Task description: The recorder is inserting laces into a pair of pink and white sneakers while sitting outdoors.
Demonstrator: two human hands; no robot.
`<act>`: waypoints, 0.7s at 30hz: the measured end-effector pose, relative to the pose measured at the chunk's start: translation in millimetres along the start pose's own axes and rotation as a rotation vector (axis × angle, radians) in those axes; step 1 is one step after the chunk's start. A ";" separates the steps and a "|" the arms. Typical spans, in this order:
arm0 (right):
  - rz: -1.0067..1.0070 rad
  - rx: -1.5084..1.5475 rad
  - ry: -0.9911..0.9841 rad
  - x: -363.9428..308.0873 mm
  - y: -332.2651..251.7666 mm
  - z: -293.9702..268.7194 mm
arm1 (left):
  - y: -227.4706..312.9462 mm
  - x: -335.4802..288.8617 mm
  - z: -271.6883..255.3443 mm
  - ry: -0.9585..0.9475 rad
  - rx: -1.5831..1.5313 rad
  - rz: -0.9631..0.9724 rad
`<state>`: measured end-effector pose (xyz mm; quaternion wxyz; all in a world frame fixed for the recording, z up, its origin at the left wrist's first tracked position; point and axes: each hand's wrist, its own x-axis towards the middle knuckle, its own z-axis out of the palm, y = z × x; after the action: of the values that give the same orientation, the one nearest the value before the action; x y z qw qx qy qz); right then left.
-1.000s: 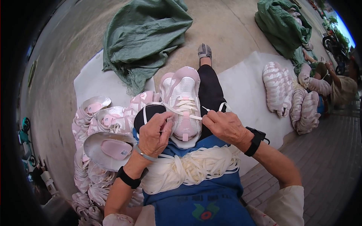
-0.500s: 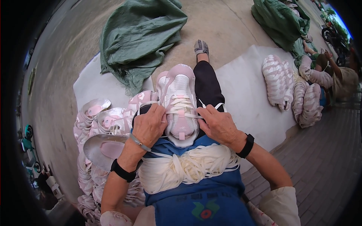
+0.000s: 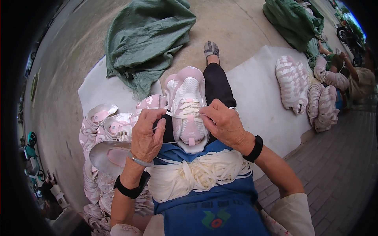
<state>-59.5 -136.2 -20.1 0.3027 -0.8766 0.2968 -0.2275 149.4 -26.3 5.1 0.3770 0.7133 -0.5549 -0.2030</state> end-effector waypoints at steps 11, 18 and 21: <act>0.026 0.045 -0.012 16.2 4.0 15.5 | 12.1 11.9 30.1 -0.078 -0.002 0.056; 0.475 0.856 -0.327 15.7 27.2 5.3 | 17.3 25.6 43.5 -0.297 -0.029 0.002; 0.532 0.937 -0.307 13.0 24.0 4.9 | 15.8 35.1 42.6 -0.350 -0.070 -0.023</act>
<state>-56.6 -158.2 -36.7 0.7466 -0.5665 0.3273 -0.1206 119.7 -74.3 -5.3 0.2970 0.6598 -0.5963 -0.3476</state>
